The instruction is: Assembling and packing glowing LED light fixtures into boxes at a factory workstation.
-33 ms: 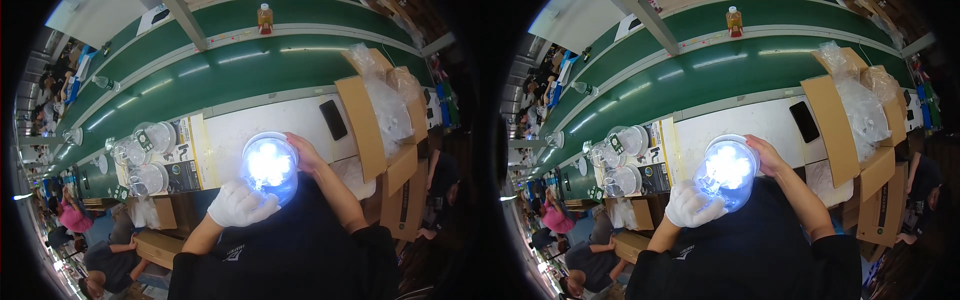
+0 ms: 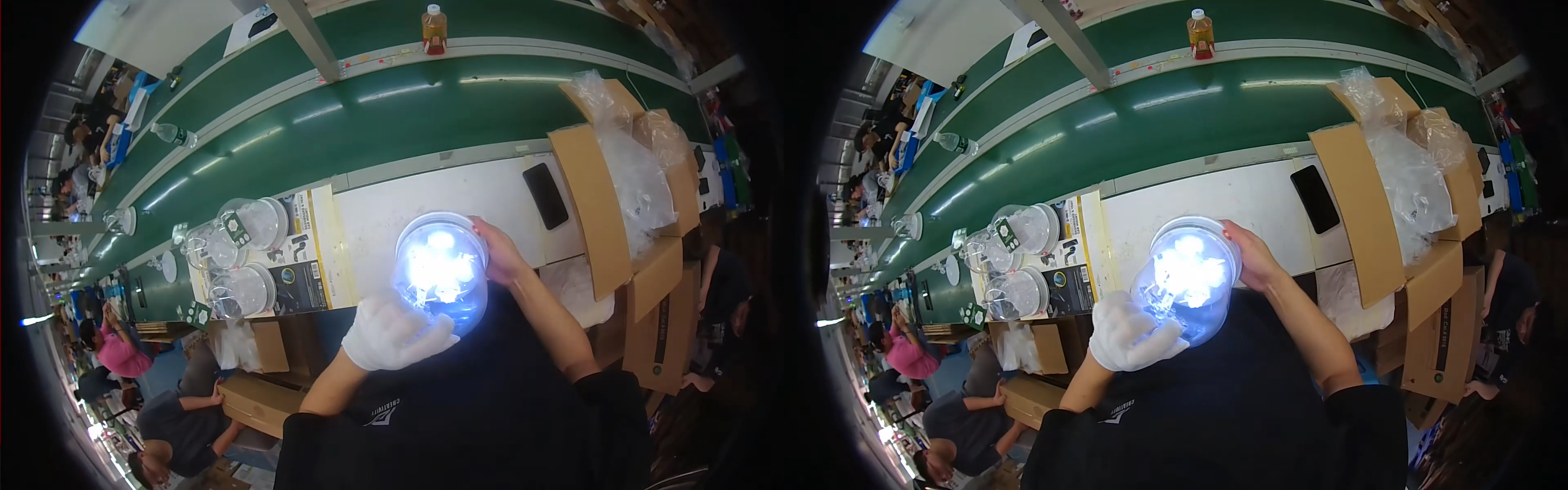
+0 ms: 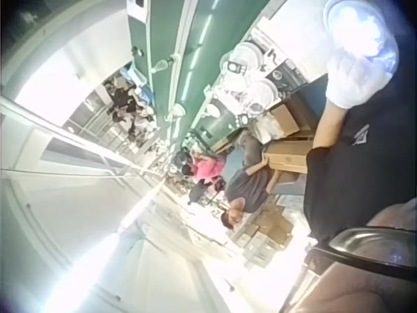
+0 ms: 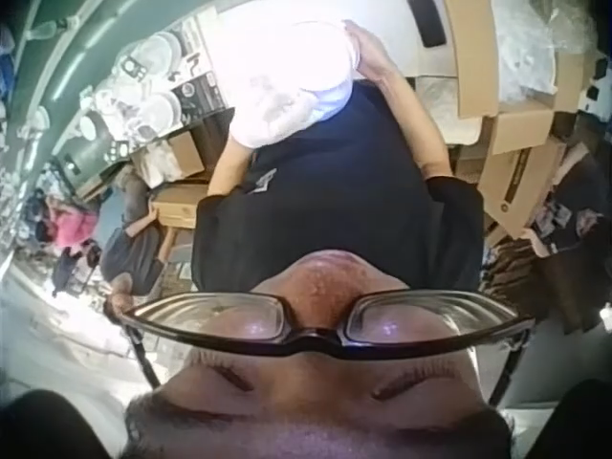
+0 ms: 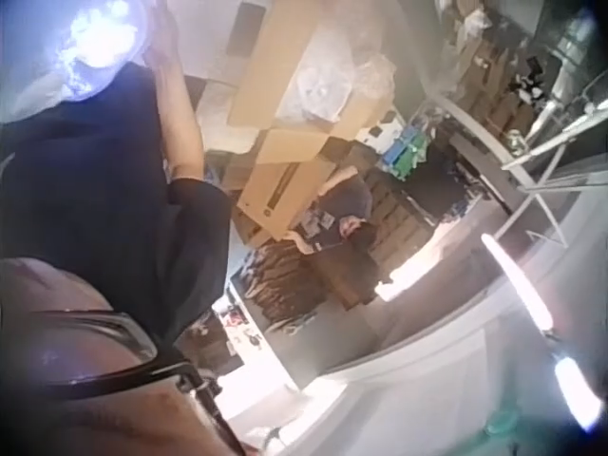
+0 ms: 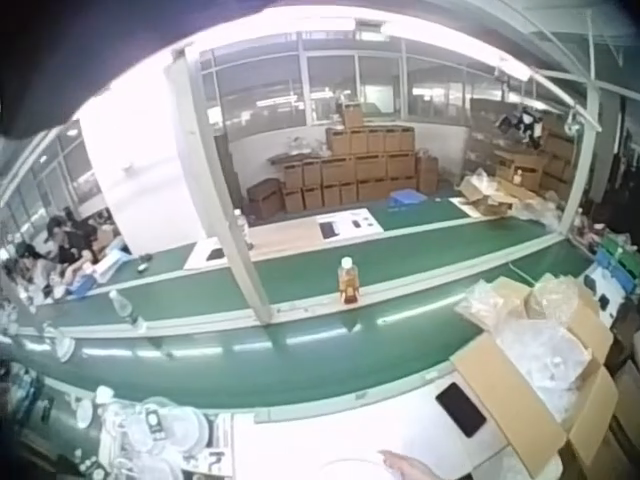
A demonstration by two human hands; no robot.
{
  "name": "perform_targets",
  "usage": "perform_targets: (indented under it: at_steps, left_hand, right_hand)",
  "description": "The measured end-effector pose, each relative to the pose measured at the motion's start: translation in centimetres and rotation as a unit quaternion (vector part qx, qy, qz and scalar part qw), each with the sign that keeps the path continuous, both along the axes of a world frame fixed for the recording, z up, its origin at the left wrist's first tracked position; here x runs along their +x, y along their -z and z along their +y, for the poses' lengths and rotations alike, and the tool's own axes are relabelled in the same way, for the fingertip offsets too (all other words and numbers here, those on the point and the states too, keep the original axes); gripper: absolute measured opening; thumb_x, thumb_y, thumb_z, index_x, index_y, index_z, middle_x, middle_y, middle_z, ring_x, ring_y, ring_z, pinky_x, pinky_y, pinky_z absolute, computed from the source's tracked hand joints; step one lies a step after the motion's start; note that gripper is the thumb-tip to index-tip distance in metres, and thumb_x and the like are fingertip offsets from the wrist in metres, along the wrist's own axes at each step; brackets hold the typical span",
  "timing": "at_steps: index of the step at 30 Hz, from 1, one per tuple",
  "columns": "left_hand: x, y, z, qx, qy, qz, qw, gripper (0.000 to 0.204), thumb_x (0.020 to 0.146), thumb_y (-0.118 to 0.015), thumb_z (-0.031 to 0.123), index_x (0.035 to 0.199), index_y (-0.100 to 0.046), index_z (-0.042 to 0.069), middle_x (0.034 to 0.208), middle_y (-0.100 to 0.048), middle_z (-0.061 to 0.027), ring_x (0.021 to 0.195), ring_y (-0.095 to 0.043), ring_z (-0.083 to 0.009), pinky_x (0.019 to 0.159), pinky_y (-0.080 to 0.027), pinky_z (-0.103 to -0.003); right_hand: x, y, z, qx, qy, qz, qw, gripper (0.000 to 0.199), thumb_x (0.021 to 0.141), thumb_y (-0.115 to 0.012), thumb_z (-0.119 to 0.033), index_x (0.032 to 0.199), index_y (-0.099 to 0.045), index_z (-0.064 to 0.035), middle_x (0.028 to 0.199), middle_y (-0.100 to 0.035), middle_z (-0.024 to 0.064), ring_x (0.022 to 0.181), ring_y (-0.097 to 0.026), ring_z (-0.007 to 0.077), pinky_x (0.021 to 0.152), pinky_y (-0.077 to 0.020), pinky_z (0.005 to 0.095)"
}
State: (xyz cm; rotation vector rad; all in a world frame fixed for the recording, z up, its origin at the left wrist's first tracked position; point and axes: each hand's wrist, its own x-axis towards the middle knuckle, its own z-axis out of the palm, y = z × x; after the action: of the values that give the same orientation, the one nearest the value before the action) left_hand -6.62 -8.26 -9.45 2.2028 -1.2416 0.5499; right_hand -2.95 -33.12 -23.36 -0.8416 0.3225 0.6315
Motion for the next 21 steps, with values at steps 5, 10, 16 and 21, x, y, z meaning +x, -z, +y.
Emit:
perform_targets:
  at_steps: [5, 10, 16, 21]
  left_hand:
    - [1.3, 2.0, -1.3, -0.171, -0.099, 0.085, 0.977, 0.043, 0.063, -0.088, 0.022, 0.100, -0.066, 0.015, 0.096, -0.059, -0.0039, 0.085, -0.063, -0.0236, 0.075, -0.050, -0.037]
    - [2.2, 6.3, -1.6, -0.232, -0.187, 0.139, 0.944, 0.055, 0.083, -0.076, 0.037, 0.122, -0.055, 0.005, 0.122, -0.057, -0.0219, 0.110, -0.059, -0.0398, 0.096, -0.048, -0.048]
    - [2.6, 8.1, -0.8, -0.269, -0.162, 0.180, 0.932, 0.068, 0.091, -0.063, 0.051, 0.133, -0.049, 0.000, 0.132, -0.054, -0.0268, 0.124, -0.055, -0.0449, 0.106, -0.042, -0.054]
    - [2.8, 7.6, -0.3, -0.240, -0.117, 0.147, 0.952, 0.070, 0.090, -0.063, 0.052, 0.134, -0.050, 0.000, 0.132, -0.055, -0.0274, 0.123, -0.055, -0.0472, 0.106, -0.042, -0.056]
  right_hand:
    - [0.1, 0.8, 0.3, 0.088, 0.088, 0.048, 0.991, 0.062, 0.110, -0.025, -0.048, 0.132, -0.055, 0.0010, 0.123, -0.065, 0.0130, 0.115, -0.064, 0.0235, 0.100, -0.0511, 0.0394]
    - [0.9, 1.7, 0.7, 0.061, 0.127, 0.036, 0.989, 0.062, 0.110, -0.025, -0.048, 0.134, -0.054, 0.0016, 0.125, -0.064, 0.0135, 0.117, -0.063, 0.0240, 0.101, -0.0501, 0.0399]
    - [0.9, 1.8, 1.0, 0.023, 0.142, 0.004, 0.990, 0.066, 0.109, -0.021, -0.051, 0.140, -0.049, -0.0011, 0.135, -0.059, 0.0132, 0.125, -0.057, 0.0258, 0.109, -0.0432, 0.0421]
    - [0.7, 2.1, 1.1, 0.018, 0.161, -0.008, 0.987, 0.067, 0.108, -0.022, -0.054, 0.140, -0.050, -0.0014, 0.134, -0.060, 0.0133, 0.125, -0.057, 0.0253, 0.108, -0.0446, 0.0418]
